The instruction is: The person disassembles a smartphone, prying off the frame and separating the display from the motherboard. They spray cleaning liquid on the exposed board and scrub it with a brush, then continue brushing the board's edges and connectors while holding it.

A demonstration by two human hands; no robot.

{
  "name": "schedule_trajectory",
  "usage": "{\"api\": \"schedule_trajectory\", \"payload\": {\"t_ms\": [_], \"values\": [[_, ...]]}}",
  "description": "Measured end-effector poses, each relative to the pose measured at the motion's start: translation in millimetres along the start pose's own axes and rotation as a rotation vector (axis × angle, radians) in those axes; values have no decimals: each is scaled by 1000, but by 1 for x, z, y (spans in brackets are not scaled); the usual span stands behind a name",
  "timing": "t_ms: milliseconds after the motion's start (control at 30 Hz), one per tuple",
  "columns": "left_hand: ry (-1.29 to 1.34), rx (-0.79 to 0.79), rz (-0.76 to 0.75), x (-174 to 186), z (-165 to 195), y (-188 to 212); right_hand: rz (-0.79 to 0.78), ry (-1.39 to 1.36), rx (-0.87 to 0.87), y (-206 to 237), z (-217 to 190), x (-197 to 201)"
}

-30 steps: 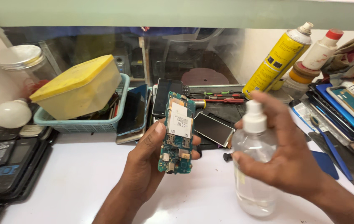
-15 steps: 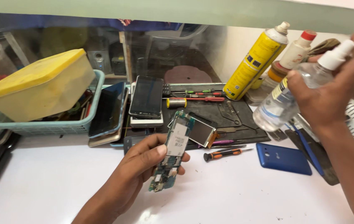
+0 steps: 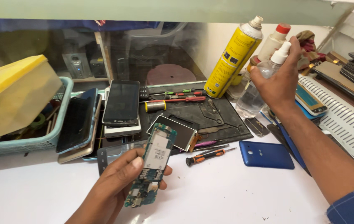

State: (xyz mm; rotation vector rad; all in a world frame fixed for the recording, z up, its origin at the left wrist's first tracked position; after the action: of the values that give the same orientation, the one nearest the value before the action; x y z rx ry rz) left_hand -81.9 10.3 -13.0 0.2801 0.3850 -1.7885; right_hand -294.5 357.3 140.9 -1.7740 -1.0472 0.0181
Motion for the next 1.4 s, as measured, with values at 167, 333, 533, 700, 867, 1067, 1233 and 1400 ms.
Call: {"api": "schedule_trajectory", "payload": {"t_ms": [167, 333, 533, 700, 867, 1067, 1233, 1400], "values": [[8, -7, -8, 7, -6, 2, -94, -23, -72, 1, 11, 4], [7, -8, 24, 7, -4, 3, -48, 166, -83, 22, 22, 43], [-85, 108, 74, -2, -2, 0, -347, 519, -266, 73, 55, 50], [-122, 343, 222, -1, -8, 11, -537, 772, -499, 99, 87, 43], [-269, 348, 176, -2, -7, 13, -505, 831, -487, 104, 94, 41], [-385, 316, 55, -11, -14, 11, -340, 713, -393, 111, 83, 57], [-607, 201, 81, -13, 3, 8, -139, 573, -212, 134, 23, 81], [-993, -7, 112, -23, 43, 9, -303, 200, -246, 170, -57, 81]]}}
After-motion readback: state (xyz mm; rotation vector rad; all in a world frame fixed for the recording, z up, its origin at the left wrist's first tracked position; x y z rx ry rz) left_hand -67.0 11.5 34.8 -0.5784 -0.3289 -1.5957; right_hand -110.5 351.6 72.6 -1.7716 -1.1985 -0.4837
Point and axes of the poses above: each hand's wrist, its own y-axis away from the middle knuckle, its own x-axis out of the back of the hand, z = x × y, the point moved 9 cm from there along -y, towards the middle knuckle, and after that the axes turned 15 degrees about -x, right-handed, at the moved point
